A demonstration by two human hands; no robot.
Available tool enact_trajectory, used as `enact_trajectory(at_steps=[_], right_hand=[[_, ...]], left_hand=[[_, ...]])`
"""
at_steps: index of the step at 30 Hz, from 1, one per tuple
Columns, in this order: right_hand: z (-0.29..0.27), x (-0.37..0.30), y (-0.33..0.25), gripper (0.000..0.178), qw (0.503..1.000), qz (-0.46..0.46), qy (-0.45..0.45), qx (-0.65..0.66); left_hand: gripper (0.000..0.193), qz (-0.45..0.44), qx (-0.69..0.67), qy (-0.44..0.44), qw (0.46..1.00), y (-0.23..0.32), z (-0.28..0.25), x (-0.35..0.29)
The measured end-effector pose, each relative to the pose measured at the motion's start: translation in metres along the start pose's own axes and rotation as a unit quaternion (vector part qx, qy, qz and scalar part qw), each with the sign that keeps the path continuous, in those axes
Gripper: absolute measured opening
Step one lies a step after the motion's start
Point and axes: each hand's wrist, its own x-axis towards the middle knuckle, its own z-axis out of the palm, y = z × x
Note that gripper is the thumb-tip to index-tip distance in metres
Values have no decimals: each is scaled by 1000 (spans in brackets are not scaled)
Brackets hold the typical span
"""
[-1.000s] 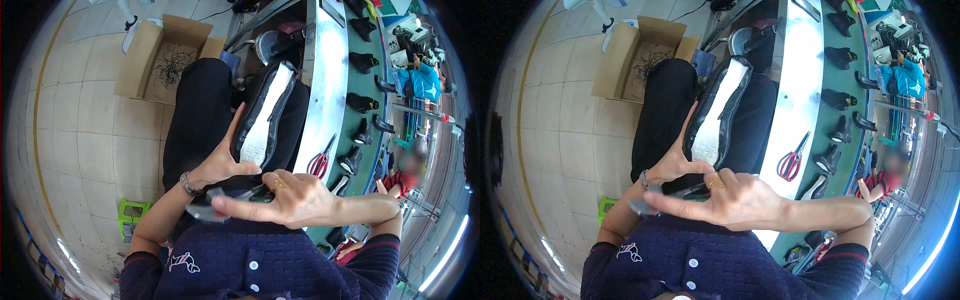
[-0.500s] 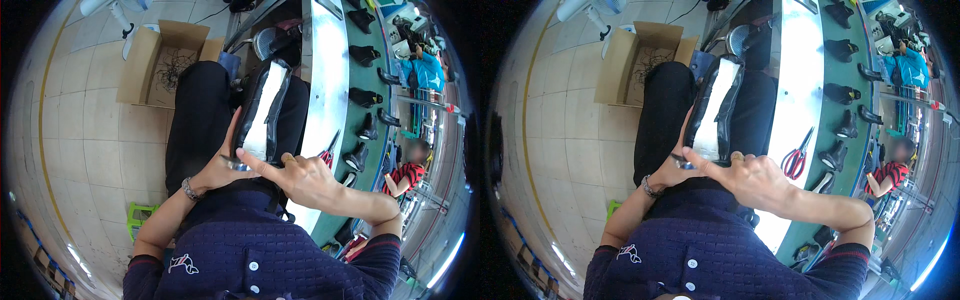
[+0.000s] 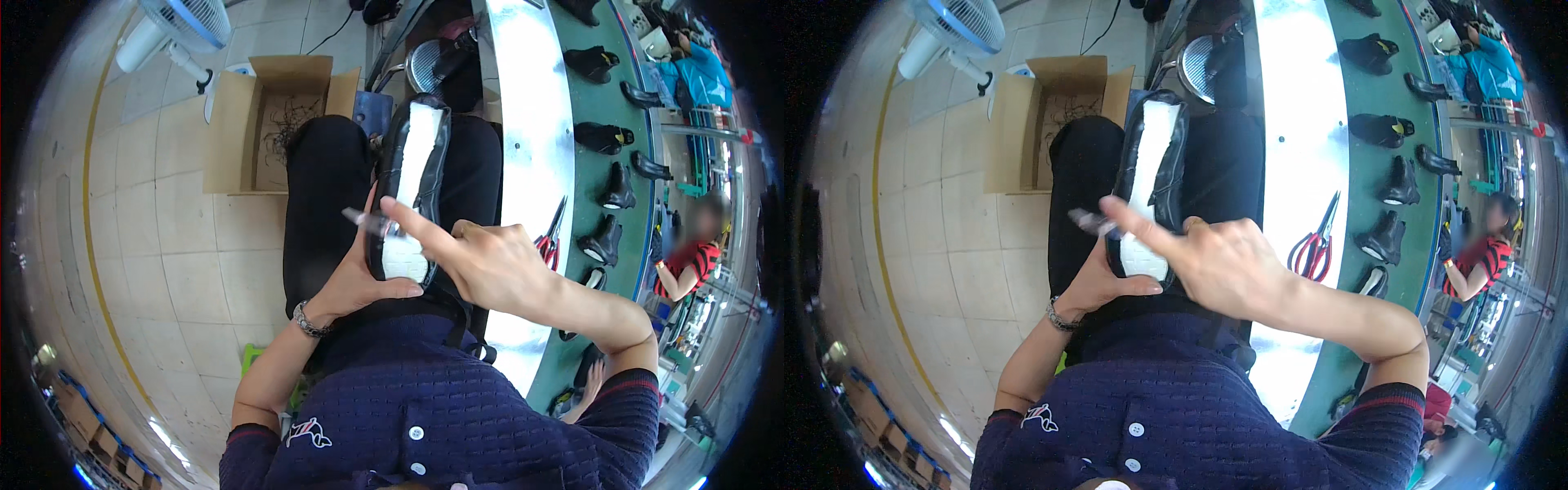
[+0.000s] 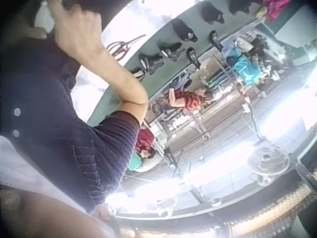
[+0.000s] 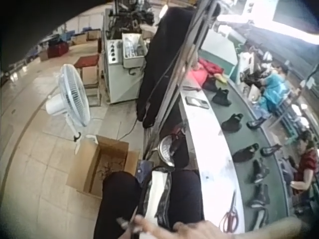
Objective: The recorder is using various tools to process and refine the sole and edges of a black boot on a last.
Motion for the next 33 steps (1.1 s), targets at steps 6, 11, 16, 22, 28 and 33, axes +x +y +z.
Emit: enact_trajectory(at_steps=[6,11,16,22,28,33], right_hand=[[16,-7,23,70,982,64,42,170],[37,-28,31,64,859,205,216,415],[34,-43,42,48,703,228,238,631],[42,-53,57,17,598,205,182,753],[43,-53,58,31,594,179,99,778],[47,-52,57,50,583,194,-63,787]], left_hand=[[111,-44,-192,3,980,35,-19,38],[98,-100,-83,62,990,55,-1,78],[86,-104,-103,50,988,63,-5,68],[97,-102,-48,46,993,66,-13,63],[126,121,164,-40,978,43,-15,57],[129,99,173,-54,978,1,-22,52]])
